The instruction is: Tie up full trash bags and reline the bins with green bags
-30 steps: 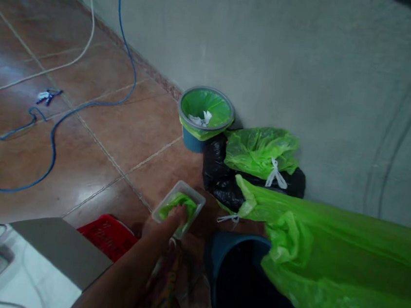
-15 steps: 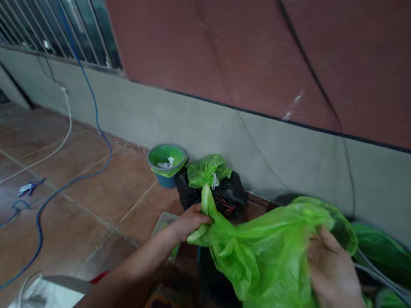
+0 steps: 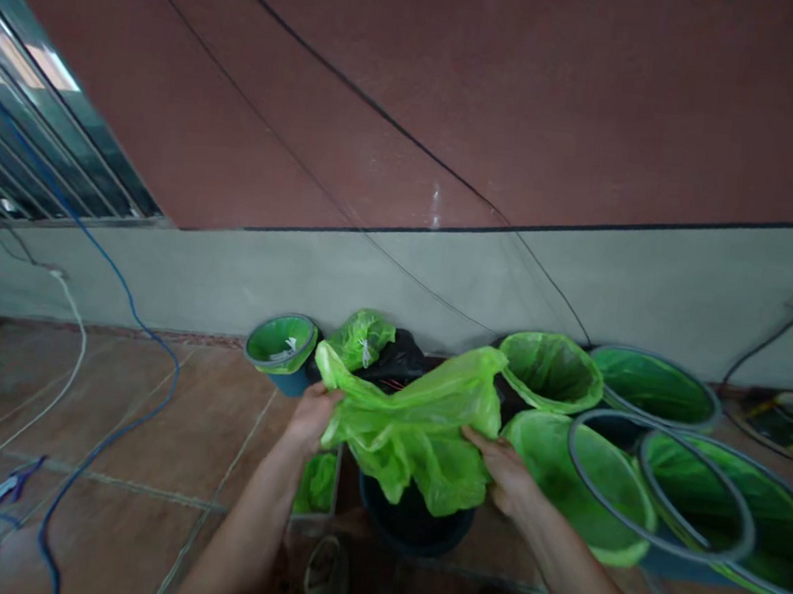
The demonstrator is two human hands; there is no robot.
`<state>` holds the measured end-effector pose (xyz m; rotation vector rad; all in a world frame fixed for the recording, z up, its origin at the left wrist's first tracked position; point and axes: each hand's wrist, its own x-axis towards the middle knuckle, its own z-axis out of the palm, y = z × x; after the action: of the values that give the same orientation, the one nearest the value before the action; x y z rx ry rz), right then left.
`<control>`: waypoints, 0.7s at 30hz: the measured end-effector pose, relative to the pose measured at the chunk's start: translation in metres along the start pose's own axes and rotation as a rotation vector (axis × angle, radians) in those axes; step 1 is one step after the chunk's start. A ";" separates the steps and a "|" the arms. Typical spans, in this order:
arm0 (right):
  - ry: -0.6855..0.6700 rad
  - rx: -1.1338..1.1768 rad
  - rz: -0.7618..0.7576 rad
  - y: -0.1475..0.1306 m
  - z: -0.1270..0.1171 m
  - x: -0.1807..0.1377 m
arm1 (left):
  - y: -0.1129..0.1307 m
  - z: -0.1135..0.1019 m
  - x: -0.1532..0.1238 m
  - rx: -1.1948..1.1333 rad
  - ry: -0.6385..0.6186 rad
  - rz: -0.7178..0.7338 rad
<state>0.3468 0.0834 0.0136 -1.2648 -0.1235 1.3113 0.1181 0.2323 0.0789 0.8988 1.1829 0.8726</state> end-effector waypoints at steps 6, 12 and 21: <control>0.060 -0.162 -0.187 -0.029 -0.031 0.011 | 0.023 -0.052 0.016 0.113 0.150 0.123; 0.243 -0.481 -0.254 -0.030 -0.059 0.029 | 0.031 -0.060 0.019 0.075 0.213 0.131; 0.413 -1.325 -0.406 -0.023 -0.067 0.038 | 0.030 -0.061 0.019 -0.002 0.361 0.157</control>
<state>0.4204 0.0768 -0.0171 -2.4037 -1.0142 0.4821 0.0586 0.2689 0.0905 0.8629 1.4326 1.1989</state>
